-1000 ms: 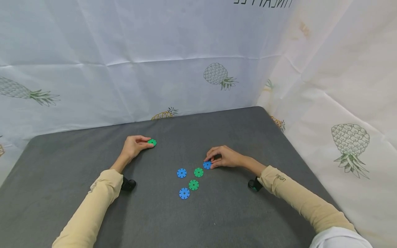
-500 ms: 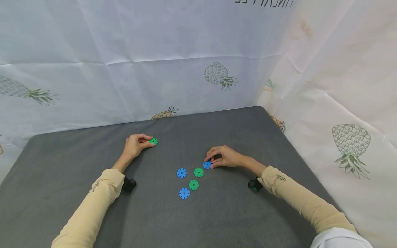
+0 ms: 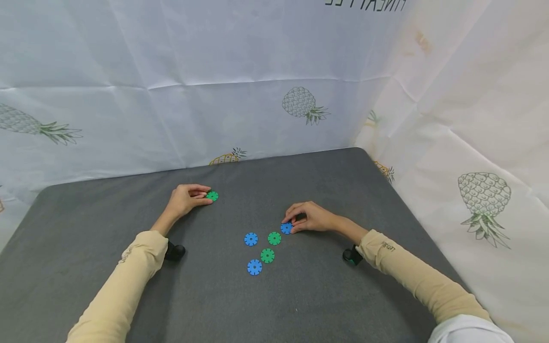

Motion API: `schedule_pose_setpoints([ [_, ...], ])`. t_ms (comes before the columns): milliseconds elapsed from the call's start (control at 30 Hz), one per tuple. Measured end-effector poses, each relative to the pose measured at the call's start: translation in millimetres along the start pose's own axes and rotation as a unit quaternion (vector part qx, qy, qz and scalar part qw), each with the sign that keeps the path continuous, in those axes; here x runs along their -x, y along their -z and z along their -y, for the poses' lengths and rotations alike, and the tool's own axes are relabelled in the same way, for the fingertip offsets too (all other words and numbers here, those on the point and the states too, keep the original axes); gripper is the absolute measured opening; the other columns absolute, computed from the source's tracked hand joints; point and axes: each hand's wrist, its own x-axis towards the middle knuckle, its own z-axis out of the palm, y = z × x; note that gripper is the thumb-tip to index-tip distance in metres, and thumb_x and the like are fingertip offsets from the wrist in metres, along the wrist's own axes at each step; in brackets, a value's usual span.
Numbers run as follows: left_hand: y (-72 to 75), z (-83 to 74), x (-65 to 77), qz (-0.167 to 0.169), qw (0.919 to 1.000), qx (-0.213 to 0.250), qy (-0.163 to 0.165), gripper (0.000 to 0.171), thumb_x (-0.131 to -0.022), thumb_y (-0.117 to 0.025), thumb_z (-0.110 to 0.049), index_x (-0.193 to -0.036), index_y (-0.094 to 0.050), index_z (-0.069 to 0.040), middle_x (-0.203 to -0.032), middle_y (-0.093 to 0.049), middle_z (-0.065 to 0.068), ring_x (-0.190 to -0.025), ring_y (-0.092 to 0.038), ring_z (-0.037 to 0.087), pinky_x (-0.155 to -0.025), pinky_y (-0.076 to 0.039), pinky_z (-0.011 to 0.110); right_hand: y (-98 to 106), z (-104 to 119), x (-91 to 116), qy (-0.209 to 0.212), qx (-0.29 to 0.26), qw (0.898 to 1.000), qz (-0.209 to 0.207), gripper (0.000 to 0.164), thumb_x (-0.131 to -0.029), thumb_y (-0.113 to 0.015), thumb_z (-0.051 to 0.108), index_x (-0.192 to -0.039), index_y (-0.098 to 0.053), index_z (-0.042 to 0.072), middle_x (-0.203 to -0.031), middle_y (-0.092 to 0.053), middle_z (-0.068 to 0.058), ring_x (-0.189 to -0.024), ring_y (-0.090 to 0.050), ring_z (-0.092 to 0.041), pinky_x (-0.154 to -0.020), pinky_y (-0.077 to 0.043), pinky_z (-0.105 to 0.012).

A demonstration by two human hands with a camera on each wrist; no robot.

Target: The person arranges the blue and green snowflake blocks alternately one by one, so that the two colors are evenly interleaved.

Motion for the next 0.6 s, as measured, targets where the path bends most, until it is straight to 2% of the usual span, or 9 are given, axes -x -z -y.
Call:
schedule_pose_setpoints([
  [167, 3.2, 2.7, -1.4, 0.015, 0.9989, 0.026, -0.037, 0.037, -0.084, -0.075, -0.008, -0.117, -0.066, 0.006, -0.114, -0.066, 0.022, -0.098, -0.067, 0.023, -0.074, -0.049, 0.013, -0.2, 0.3, 0.5, 0.0, -0.004, 1.0, -0.002, 0.03, -0.083, -0.075, 0.009, -0.112, -0.071, 0.003, -0.111, -0.063, -0.008, -0.088, -0.058, -0.011, -0.077, -0.053, -0.025],
  [267, 3.5, 3.4, -2.4, 0.024, 0.9985, 0.028, -0.04, 0.037, -0.084, -0.074, -0.007, -0.118, -0.066, 0.006, -0.115, -0.065, 0.022, -0.102, -0.065, 0.03, -0.074, -0.049, 0.012, -0.9, 0.4, 0.8, -0.003, -0.007, 1.0, -0.002, 0.03, -0.082, -0.075, 0.009, -0.112, -0.071, 0.003, -0.111, -0.063, -0.008, -0.088, -0.058, -0.011, -0.077, -0.053, -0.025],
  [433, 4.5, 5.1, -3.6, 0.034, 0.9986, 0.023, -0.033, 0.036, -0.084, -0.073, -0.007, -0.117, -0.066, 0.005, -0.115, -0.065, 0.022, -0.103, -0.064, 0.032, -0.075, -0.05, 0.014, -1.8, 0.7, 0.3, -0.004, -0.009, 1.0, -0.003, 0.031, -0.082, -0.075, 0.009, -0.112, -0.071, 0.003, -0.112, -0.063, -0.008, -0.088, -0.058, -0.011, -0.077, -0.053, -0.025],
  [600, 3.8, 5.3, -6.2, 0.036, 0.9989, 0.014, -0.028, 0.035, -0.084, -0.074, -0.007, -0.117, -0.068, 0.003, -0.115, -0.066, 0.02, -0.1, -0.065, 0.028, -0.076, -0.051, 0.017, -1.0, 0.8, 0.5, -0.003, -0.005, 1.0, -0.004, 0.03, -0.082, -0.075, 0.009, -0.112, -0.071, 0.003, -0.111, -0.063, -0.007, -0.088, -0.058, -0.011, -0.077, -0.053, -0.025],
])
